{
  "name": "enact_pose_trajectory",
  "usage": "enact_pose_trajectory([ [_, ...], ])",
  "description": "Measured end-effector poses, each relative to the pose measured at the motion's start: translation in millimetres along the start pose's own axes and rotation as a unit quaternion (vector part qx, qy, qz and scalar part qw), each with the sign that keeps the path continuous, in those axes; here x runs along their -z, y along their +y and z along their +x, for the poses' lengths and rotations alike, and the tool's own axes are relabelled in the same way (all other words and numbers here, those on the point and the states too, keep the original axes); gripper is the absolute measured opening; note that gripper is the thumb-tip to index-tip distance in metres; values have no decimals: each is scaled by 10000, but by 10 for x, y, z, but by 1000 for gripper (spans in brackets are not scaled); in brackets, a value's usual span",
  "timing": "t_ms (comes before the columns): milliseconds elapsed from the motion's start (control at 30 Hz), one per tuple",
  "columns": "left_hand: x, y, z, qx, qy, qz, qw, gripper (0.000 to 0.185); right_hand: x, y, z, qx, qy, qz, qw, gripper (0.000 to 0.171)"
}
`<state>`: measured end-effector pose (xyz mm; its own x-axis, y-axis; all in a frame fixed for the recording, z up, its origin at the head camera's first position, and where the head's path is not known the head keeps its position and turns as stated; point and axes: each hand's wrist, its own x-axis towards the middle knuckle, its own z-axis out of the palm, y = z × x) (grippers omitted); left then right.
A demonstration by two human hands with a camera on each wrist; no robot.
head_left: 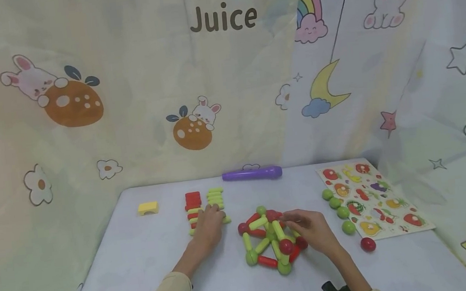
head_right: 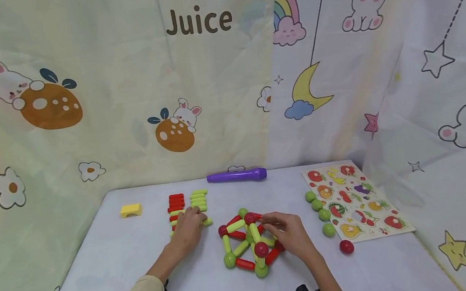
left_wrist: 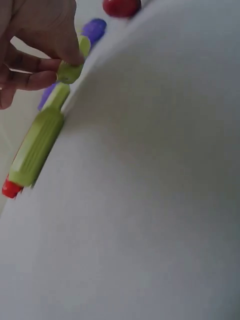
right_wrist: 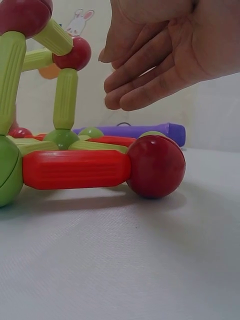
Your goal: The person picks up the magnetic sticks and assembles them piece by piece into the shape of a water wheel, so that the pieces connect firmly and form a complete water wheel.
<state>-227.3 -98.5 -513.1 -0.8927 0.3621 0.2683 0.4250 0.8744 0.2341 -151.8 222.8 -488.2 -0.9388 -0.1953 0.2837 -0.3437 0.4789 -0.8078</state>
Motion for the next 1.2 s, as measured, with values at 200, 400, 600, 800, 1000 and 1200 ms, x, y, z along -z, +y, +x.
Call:
enact_pose_trajectory([
  [200, 187, 222, -198, 224, 41, -2151, 9763, 16, -11, 4, -3, -105, 53, 18, 9999, 28],
  [400, 300, 429, -383, 263, -310, -3307, 9428, 14, -3, 8, -13, -79, 89, 34, 9999, 26],
  [600, 248, 518, -500, 422, -618, -3570, 9311, 14, 4, 18, -23, -33, 117, 113, 9999, 26],
  [800, 204, 578, -560, 289, -735, -3761, 9232, 15, 15, 29, -35, -102, 130, 112, 9998, 28],
  [1000, 199, 597, -568, 251, -732, -3755, 9236, 16, 51, 42, -48, -110, 194, -62, 9997, 27],
  [1200, 202, 613, -579, 280, -815, -3706, 9248, 17, 90, 52, -92, -172, 211, -51, 9996, 25],
])
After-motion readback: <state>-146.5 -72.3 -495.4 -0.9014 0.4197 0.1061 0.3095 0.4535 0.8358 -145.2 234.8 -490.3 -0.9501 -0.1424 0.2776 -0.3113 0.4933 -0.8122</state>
